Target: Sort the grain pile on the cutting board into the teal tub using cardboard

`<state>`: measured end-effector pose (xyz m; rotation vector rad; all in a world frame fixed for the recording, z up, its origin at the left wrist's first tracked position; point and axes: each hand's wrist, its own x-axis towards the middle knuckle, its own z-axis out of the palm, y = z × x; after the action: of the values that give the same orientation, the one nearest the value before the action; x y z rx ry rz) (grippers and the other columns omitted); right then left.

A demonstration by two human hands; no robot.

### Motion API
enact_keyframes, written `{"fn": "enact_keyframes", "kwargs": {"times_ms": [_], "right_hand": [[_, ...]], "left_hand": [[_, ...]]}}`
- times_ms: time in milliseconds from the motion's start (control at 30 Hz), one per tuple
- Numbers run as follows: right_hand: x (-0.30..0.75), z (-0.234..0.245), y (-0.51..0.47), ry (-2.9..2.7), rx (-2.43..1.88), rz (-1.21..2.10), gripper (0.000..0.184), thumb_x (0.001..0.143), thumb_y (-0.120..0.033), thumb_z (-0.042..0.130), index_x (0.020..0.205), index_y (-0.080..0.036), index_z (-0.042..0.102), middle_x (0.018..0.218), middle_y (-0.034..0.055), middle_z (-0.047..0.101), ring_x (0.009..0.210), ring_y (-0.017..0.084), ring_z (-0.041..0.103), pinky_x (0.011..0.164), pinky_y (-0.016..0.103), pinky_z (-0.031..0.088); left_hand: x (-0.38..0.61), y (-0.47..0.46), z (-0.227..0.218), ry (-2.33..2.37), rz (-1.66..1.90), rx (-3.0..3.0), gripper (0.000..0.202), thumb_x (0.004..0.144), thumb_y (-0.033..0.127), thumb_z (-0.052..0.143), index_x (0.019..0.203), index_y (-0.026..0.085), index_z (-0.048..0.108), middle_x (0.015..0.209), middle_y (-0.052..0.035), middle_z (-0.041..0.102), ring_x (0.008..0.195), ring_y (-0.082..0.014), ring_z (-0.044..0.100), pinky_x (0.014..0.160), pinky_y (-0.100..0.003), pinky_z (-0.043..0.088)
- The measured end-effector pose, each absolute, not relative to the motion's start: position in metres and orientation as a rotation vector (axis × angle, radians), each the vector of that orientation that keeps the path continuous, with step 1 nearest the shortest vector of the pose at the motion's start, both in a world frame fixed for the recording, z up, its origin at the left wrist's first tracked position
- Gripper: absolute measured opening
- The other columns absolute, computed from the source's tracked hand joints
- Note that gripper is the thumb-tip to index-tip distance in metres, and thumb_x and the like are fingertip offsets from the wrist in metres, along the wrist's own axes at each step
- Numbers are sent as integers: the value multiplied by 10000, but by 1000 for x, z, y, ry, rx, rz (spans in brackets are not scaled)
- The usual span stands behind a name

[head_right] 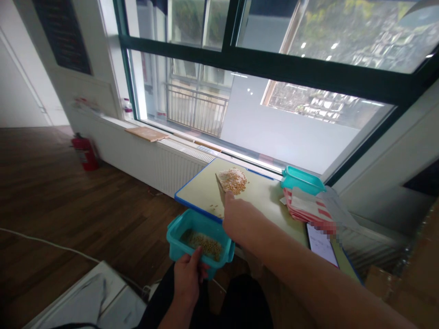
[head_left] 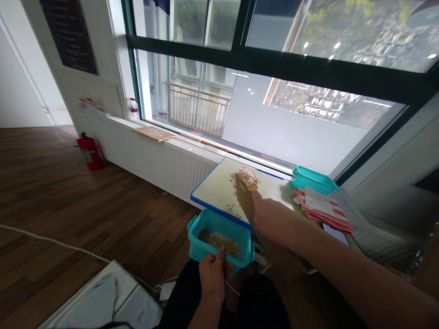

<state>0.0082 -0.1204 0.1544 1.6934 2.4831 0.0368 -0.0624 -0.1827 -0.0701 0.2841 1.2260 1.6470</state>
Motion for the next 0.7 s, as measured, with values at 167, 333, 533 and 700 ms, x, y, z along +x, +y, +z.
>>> {"fn": "enact_keyframes", "kwargs": {"times_ms": [167, 333, 533, 700], "right_hand": [[5, 161, -89, 2652, 1614, 282, 496, 816, -176, 436, 1308, -228, 406, 946, 108, 681, 785, 238, 636, 613, 292, 405], [-35, 150, -48, 3001, 1218, 168, 375, 814, -159, 419, 1136, -274, 573, 1032, 43, 677, 910, 202, 604, 759, 286, 409], [-66, 123, -18, 3111, 883, -179, 372, 685, -86, 457, 976, -202, 658, 949, 31, 696, 866, 160, 615, 745, 246, 418], [-52, 124, -17, 3110, 908, -303, 397, 600, -52, 461, 893, -199, 686, 856, 7, 706, 803, 143, 618, 701, 231, 428]], "left_hand": [[-70, -182, -69, 1231, 1656, 325, 466, 609, 550, 687, 446, 145, 524, 359, -23, 518, 281, -117, 429, 297, -212, 241], [-70, -181, -71, 1223, 1664, 299, 473, 603, 560, 686, 441, 152, 510, 346, -8, 494, 273, -108, 414, 290, -207, 226], [-68, -184, -69, 1263, 1651, 286, 492, 586, 585, 682, 434, 157, 493, 343, -26, 512, 276, -109, 413, 304, -208, 213], [-69, -182, -71, 1270, 1636, 286, 503, 561, 608, 687, 446, 159, 492, 352, -34, 529, 270, -112, 414, 303, -205, 196]]}}
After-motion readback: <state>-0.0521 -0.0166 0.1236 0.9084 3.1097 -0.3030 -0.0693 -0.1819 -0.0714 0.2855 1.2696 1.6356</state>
